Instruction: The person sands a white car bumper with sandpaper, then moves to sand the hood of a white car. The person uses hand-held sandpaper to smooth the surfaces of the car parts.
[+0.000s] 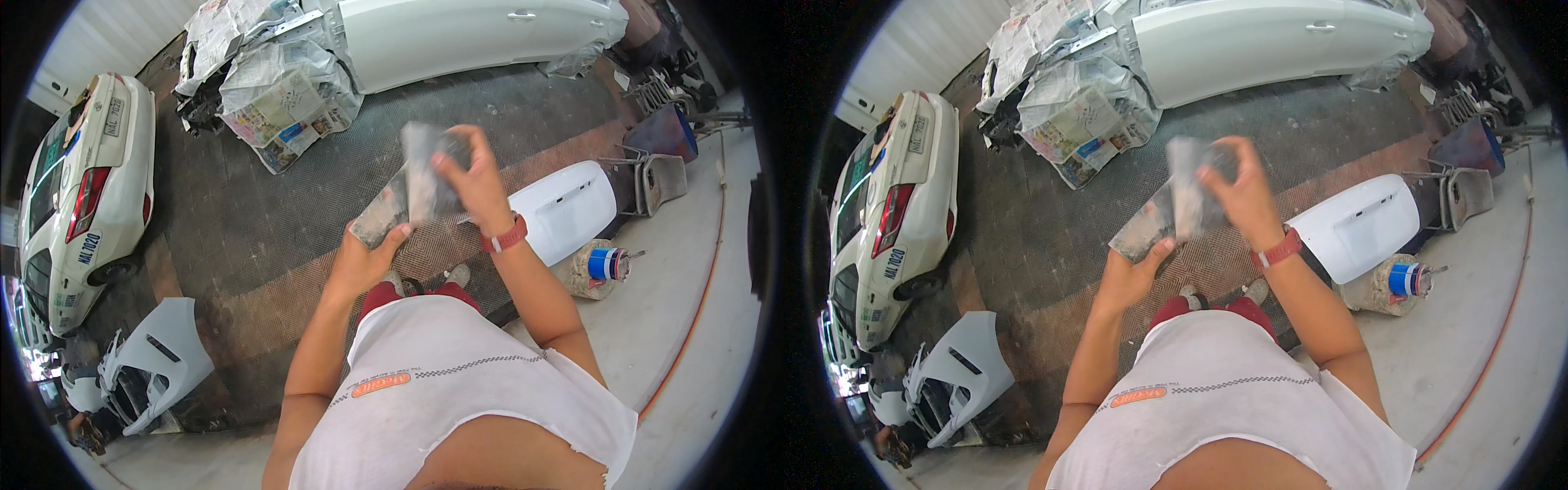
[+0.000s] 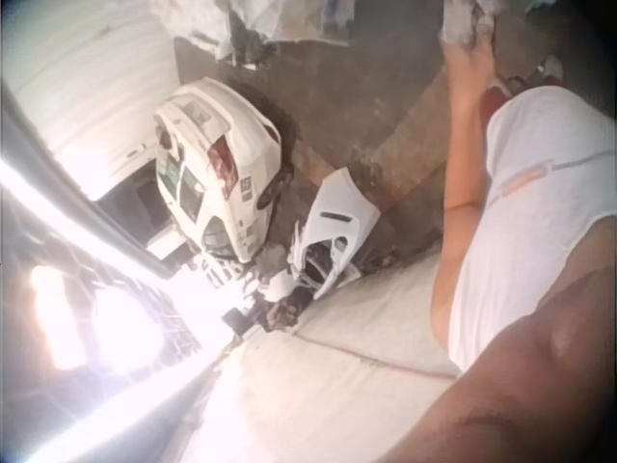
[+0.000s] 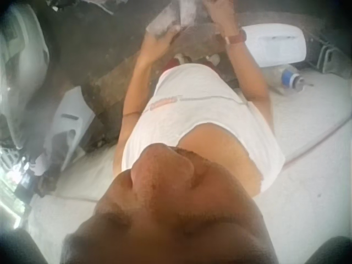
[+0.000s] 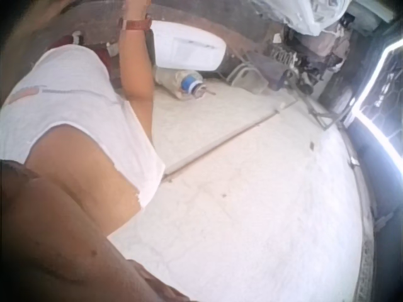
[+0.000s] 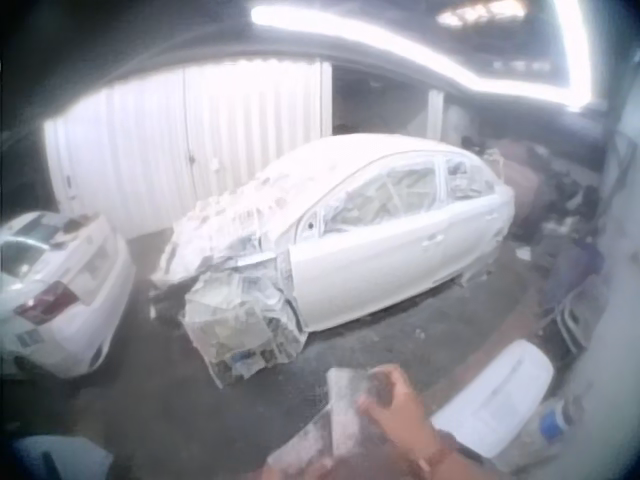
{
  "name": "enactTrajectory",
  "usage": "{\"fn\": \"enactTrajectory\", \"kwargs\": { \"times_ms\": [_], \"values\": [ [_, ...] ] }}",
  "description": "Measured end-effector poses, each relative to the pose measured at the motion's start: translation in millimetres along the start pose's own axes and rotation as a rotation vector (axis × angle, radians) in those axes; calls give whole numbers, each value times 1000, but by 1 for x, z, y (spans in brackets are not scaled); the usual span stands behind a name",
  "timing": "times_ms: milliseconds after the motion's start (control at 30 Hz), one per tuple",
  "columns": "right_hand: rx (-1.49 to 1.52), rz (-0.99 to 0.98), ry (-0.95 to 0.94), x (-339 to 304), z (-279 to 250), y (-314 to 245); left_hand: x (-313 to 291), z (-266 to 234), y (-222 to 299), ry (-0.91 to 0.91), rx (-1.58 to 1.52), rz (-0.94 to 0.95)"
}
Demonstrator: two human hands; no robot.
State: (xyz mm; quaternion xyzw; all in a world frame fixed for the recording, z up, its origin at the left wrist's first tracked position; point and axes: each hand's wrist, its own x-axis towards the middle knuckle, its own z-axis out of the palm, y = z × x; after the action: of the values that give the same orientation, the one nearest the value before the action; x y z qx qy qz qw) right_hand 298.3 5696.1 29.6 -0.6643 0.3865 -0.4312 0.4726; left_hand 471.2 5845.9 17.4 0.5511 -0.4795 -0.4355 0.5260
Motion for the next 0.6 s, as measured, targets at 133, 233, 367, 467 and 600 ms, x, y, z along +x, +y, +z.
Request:
{"fn": "enactTrajectory", "kwargs": {
  "times_ms": [133, 233, 367, 467, 600],
  "values": [
    [117, 113, -77, -5, 14, -4, 2, 5, 0, 114, 49, -34],
    [0, 35, -273, -12, 18, -15, 4, -3, -1, -33, 5, -117],
    [-25, -30, -526, -15, 10, -26, -2, -15, -7, -251, -134, -226],
    [-105, -112, -601, -9, 5, -24, -4, -11, -19, -311, -211, -274],
    [-85, 118, -353, -3, 2, -12, 1, -1, -37, -61, -560, -192]
  ]
}}
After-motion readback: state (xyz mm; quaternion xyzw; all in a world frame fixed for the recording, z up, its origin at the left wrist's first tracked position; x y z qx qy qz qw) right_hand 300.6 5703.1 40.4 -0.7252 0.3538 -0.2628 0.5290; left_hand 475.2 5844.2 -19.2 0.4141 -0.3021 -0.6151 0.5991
